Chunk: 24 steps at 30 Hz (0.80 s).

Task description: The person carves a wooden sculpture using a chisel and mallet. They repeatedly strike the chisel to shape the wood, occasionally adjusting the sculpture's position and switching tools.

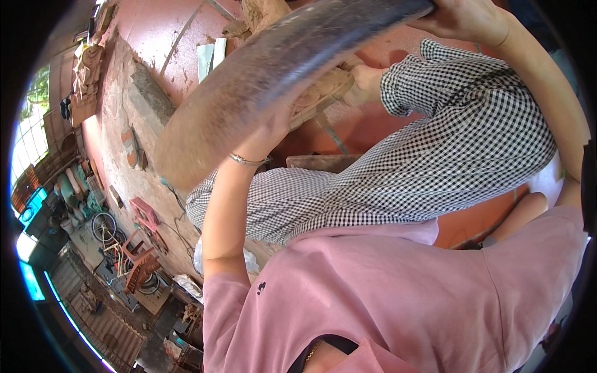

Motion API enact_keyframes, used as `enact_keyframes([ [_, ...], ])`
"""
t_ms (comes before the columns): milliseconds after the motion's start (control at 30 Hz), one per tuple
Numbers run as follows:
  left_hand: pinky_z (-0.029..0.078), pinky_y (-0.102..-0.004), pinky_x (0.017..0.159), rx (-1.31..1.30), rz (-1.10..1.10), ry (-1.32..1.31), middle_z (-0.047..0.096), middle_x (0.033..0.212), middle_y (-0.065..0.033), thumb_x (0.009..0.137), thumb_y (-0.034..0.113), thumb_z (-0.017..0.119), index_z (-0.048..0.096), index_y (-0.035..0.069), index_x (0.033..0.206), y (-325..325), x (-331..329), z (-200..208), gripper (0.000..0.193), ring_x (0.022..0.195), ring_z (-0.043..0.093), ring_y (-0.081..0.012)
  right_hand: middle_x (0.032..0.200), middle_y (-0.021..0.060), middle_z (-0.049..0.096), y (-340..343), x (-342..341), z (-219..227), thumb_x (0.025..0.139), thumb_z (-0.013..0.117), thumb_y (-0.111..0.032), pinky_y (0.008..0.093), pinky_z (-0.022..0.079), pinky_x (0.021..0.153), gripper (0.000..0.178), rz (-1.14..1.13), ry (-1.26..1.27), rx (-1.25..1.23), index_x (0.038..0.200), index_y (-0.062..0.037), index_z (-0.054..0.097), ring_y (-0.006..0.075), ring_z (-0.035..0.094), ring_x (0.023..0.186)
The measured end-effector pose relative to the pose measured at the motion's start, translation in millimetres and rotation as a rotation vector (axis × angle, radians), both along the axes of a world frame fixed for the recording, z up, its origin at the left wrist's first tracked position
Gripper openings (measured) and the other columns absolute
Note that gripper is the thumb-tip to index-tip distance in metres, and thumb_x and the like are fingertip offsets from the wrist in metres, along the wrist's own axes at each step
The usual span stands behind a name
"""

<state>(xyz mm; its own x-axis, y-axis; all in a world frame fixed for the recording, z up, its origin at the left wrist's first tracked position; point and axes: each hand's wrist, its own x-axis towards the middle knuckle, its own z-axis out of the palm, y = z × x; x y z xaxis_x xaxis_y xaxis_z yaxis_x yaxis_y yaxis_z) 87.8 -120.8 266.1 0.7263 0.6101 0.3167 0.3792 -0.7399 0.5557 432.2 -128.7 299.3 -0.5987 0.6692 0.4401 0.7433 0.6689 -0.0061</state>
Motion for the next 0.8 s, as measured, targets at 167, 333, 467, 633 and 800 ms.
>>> enact_keyframes([
  [167,0.058,-0.0274,0.075,-0.106,0.106,0.065,0.073,0.102,-0.0112,0.088,0.003,0.074,0.065,-0.005,0.109,2.3,-2.9,-13.4,0.024,0.087,0.071,-0.0141,0.079,0.0036,0.06,-0.2,2.1,3.5,0.071,0.077,-0.02,0.0358,0.049,0.053,0.067,0.01,-0.017,0.006,0.133,-0.0166,0.056,0.0226,0.063,0.067],
  [333,0.058,-0.0264,0.074,0.122,-0.073,0.26,0.073,0.102,-0.01,0.091,0.007,0.071,0.065,-0.005,0.11,12.9,5.0,-5.6,0.024,0.087,0.071,-0.0143,0.08,0.0037,0.06,0.1,2.3,5.0,0.07,0.077,-0.019,0.0361,0.049,0.054,0.066,0.011,-0.036,0.014,0.133,-0.0164,0.056,0.0229,0.063,0.067],
  [467,0.057,-0.0264,0.076,-0.05,-0.02,0.102,0.071,0.103,-0.0091,0.092,0.005,0.069,0.062,-0.005,0.114,11.6,3.5,-6.5,0.025,0.089,0.069,-0.0134,0.08,0.0038,0.06,0.8,0.3,4.4,0.07,0.077,-0.019,0.0363,0.049,0.054,0.065,0.018,-0.041,0.028,0.132,-0.0162,0.056,0.0231,0.063,0.068],
  [633,0.054,-0.0301,0.09,-0.618,0.065,-0.044,0.07,0.107,-0.0135,0.093,-0.002,0.062,0.056,-0.005,0.119,14.1,-8.6,13.3,0.026,0.101,0.067,-0.0181,0.081,0.0041,0.061,3.4,-0.3,4.6,0.069,0.077,-0.017,0.0365,0.05,0.055,0.065,0.025,-0.037,0.044,0.131,-0.0157,0.057,0.0237,0.064,0.069],
  [800,0.056,-0.0284,0.088,-0.707,0.014,-0.357,0.069,0.106,-0.0104,0.088,-0.011,0.062,0.057,0.0,0.107,19.4,-10.9,12.0,0.022,0.103,0.068,-0.0178,0.092,0.0069,0.067,-1.6,-3.0,16.9,0.068,0.078,-0.016,0.037,0.052,0.058,0.07,-0.06,0.0,0.05,0.134,-0.0143,0.053,0.0267,0.067,0.076],
])
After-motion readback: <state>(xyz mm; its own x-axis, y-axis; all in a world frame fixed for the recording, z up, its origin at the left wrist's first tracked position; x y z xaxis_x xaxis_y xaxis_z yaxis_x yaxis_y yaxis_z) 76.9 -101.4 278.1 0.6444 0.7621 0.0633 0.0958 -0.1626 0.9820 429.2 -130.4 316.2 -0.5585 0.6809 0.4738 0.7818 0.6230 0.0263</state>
